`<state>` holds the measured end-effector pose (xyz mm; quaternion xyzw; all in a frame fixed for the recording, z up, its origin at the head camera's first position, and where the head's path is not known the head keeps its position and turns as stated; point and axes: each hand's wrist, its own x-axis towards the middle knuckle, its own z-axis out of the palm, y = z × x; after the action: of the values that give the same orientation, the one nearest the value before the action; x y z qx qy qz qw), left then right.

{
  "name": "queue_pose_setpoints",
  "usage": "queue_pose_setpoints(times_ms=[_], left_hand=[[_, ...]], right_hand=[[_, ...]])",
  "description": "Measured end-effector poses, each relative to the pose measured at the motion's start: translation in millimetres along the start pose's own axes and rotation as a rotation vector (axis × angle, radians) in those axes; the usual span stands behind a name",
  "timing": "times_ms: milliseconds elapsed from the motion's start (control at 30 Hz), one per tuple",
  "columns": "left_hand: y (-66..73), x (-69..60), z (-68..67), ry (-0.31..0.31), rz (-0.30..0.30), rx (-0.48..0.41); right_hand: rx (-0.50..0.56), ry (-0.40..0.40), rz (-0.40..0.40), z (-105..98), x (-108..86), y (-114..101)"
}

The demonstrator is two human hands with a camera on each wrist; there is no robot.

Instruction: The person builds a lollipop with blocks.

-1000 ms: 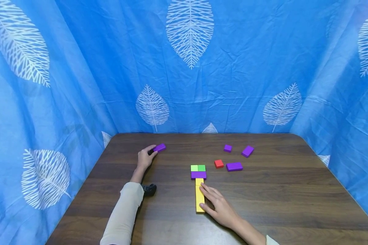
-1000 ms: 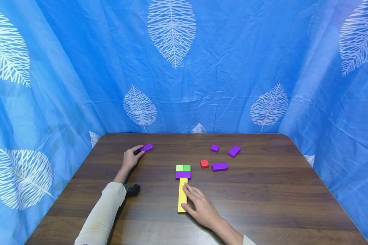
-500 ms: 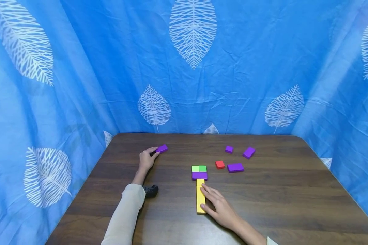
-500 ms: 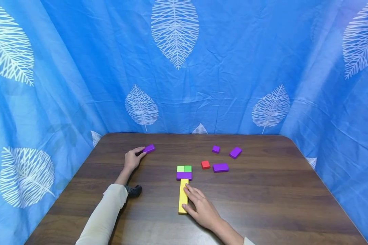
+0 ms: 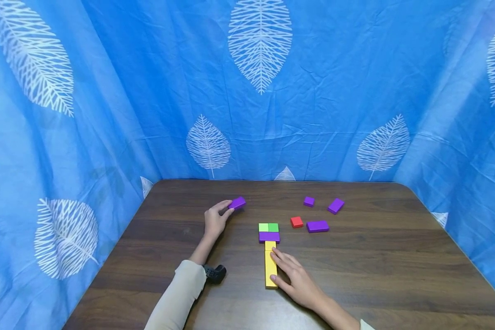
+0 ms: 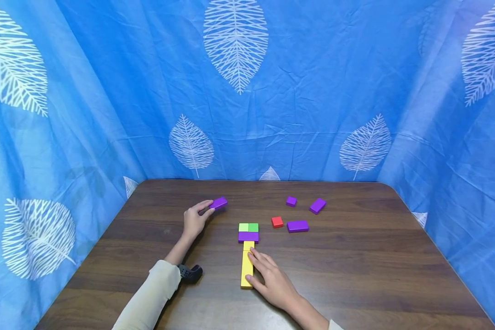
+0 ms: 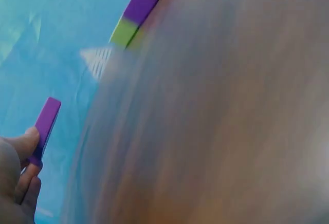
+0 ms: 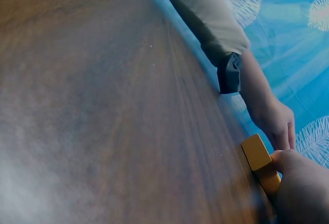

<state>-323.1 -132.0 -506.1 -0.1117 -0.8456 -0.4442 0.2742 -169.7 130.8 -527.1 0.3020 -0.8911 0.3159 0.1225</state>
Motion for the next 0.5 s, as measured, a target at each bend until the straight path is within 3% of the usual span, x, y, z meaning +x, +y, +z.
queue_pose_setpoints(times_ms=[167, 300, 500], left_hand=[[14.6, -13.1, 8.4, -0.023, 0.017, -0.002], [18.6, -23.1, 12.1, -0.057, 0.027, 0.018], [21.9, -36.0, 14.3, -0.077, -0.03, 0.032]], right_hand=[[0.007, 0.0, -0.005, -0.3, 0.3, -0.8], [0.009, 0.006, -0.01, -1.4, 0.7, -1.4], [0.001, 0.015, -0.02, -2.3, 1.0, -1.8]])
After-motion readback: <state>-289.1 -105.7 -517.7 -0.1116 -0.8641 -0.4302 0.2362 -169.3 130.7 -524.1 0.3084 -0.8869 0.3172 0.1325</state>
